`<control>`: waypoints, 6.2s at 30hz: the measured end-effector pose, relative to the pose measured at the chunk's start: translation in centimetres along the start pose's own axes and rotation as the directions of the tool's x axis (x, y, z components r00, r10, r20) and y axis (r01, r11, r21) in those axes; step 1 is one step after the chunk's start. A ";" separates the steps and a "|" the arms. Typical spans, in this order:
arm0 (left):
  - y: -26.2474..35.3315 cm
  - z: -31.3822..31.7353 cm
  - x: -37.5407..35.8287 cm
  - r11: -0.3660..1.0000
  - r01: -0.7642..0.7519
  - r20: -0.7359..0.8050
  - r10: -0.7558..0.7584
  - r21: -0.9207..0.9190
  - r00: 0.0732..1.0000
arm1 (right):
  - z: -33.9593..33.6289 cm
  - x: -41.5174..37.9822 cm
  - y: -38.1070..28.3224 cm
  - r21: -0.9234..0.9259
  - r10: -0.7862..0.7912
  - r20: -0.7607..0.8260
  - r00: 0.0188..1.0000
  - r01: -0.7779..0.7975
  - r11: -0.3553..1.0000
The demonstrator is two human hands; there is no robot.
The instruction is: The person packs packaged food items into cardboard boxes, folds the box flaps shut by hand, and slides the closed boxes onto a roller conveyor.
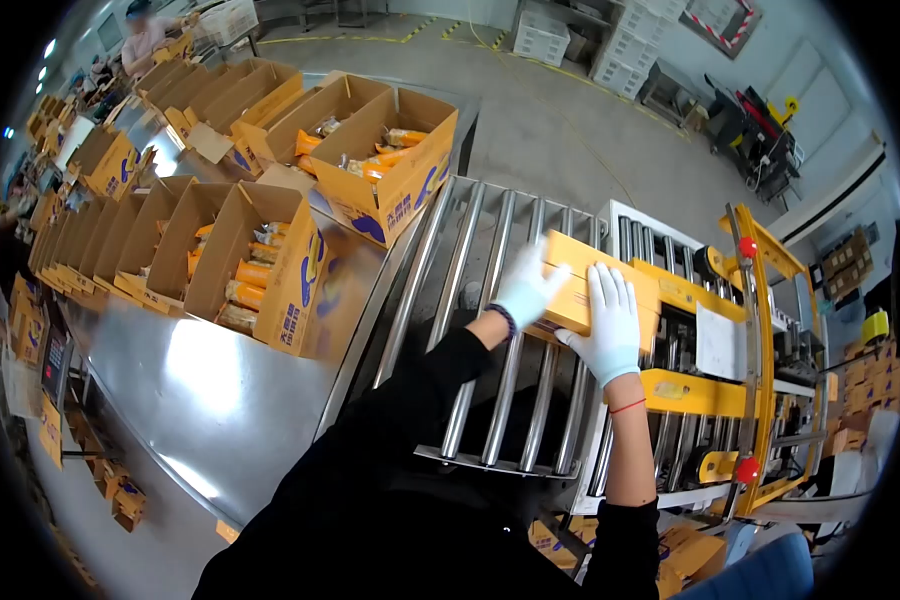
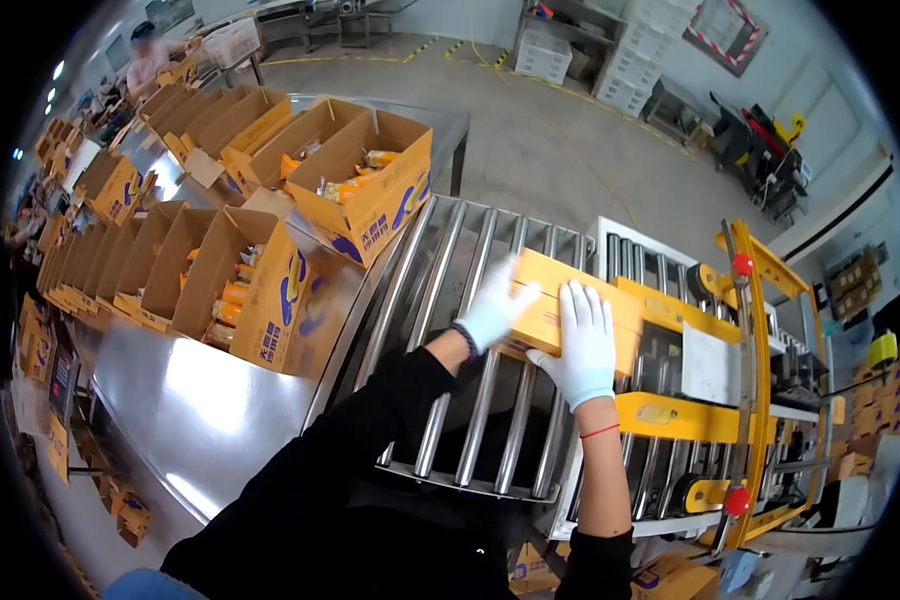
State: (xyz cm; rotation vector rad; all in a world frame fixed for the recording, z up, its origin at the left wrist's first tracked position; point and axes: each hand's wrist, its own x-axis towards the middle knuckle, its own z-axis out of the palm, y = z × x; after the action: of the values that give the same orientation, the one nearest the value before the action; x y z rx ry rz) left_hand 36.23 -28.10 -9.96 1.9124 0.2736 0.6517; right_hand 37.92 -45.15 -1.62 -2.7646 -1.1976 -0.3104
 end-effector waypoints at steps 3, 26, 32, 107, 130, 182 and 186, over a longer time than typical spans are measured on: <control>2.8 -1.9 0.6 0.977 0.200 0.679 -0.095 -0.078 0.728 | 2.1 0.6 1.4 -0.056 0.018 -0.142 0.990 -0.027 0.998; 7.0 -22.4 4.6 0.920 -0.162 0.388 0.011 0.357 0.921 | 1.1 -1.3 -5.6 0.409 -0.174 -0.187 0.967 0.237 0.881; 2.7 -14.8 6.0 0.704 -0.364 0.404 0.119 0.609 0.907 | 0.7 1.5 -2.8 0.631 0.058 -0.037 0.998 -0.022 0.775; 5.9 -3.1 -4.2 0.919 0.223 0.651 0.047 -0.326 0.758 | 0.9 -0.7 1.4 -0.065 0.103 -0.133 0.986 -0.112 0.992; 3.5 -29.0 1.3 0.779 -0.182 0.325 -0.030 0.601 0.945 | -0.9 -4.6 -14.8 0.433 -0.400 -0.074 0.913 0.391 0.812; 6.2 -32.8 -13.1 0.542 -0.191 0.064 0.243 0.818 0.968 | 0.2 -3.0 -10.4 0.575 0.004 -0.280 0.960 0.164 0.801; 8.7 -32.0 -10.8 0.883 -0.252 0.260 0.155 0.397 0.953 | -0.1 -2.1 -13.5 0.302 -0.396 -0.045 0.917 0.390 0.870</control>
State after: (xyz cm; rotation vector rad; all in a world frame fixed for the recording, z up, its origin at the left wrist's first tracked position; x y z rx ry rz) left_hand 8.66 -12.03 4.16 2.4418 0.0718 0.5382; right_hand 26.63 -37.44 -1.68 -2.2530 -1.6561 -0.1161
